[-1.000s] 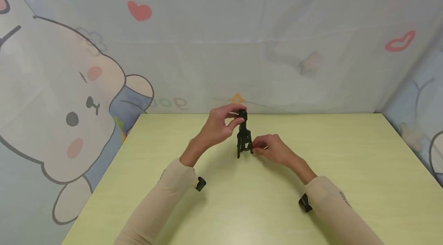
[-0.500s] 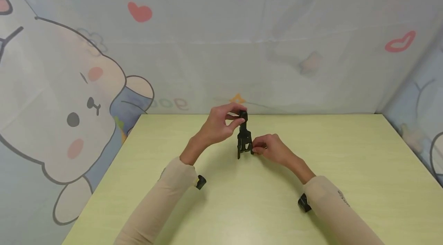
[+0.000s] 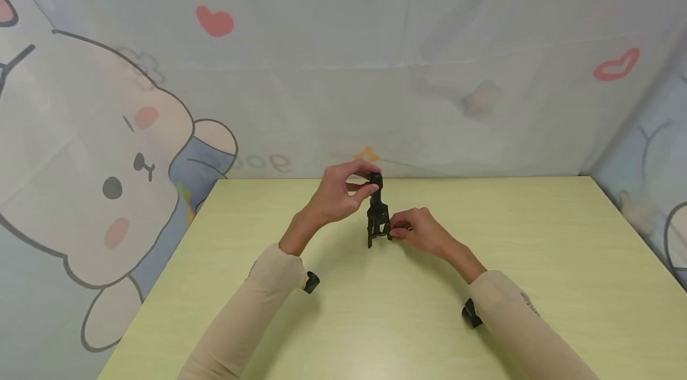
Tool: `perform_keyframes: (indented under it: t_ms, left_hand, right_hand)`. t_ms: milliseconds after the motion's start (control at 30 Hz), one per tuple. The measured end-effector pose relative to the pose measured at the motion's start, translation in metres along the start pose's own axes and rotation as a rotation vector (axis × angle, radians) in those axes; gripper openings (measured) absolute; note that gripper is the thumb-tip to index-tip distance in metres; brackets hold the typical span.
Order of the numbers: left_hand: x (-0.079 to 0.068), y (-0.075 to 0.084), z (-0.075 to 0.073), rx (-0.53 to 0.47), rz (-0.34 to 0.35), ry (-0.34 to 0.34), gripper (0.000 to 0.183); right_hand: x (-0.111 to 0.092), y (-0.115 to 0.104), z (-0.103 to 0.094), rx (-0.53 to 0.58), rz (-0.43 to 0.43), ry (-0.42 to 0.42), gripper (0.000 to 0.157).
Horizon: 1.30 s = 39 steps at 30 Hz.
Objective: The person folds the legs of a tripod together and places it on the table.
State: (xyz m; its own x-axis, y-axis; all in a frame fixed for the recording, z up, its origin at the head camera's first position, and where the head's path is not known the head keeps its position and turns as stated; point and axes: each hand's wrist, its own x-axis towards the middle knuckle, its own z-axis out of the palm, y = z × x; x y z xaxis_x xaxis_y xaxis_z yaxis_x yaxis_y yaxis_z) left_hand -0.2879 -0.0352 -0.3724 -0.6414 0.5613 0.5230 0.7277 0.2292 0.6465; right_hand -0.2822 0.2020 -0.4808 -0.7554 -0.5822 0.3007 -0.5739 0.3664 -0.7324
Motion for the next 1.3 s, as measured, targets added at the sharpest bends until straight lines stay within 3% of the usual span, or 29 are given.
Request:
perform_keyframes:
  t_ms: [233, 767, 1300]
  left_hand:
    - [-0.0003, -0.0003, -0.0004, 0.004, -0.005, 0.007, 0.023]
    - [-0.0001, -0.0055, -0.0026, 0.015, 0.011, 0.023, 0.022]
    - [-0.0006, -0.0083, -0.0026, -0.016, -0.015, 0.029, 0.021]
  right_hand:
    - [-0.0001, 0.0024, 0.0014, -0.028, -0.052, 0.022, 0.010]
    - [0.0028, 0.0061, 0.0063, -0.087, -0.062, 0.057, 0.013]
    - [0.0053, 0.0064, 0.0082, -0.045, -0.055, 0.070, 0.013]
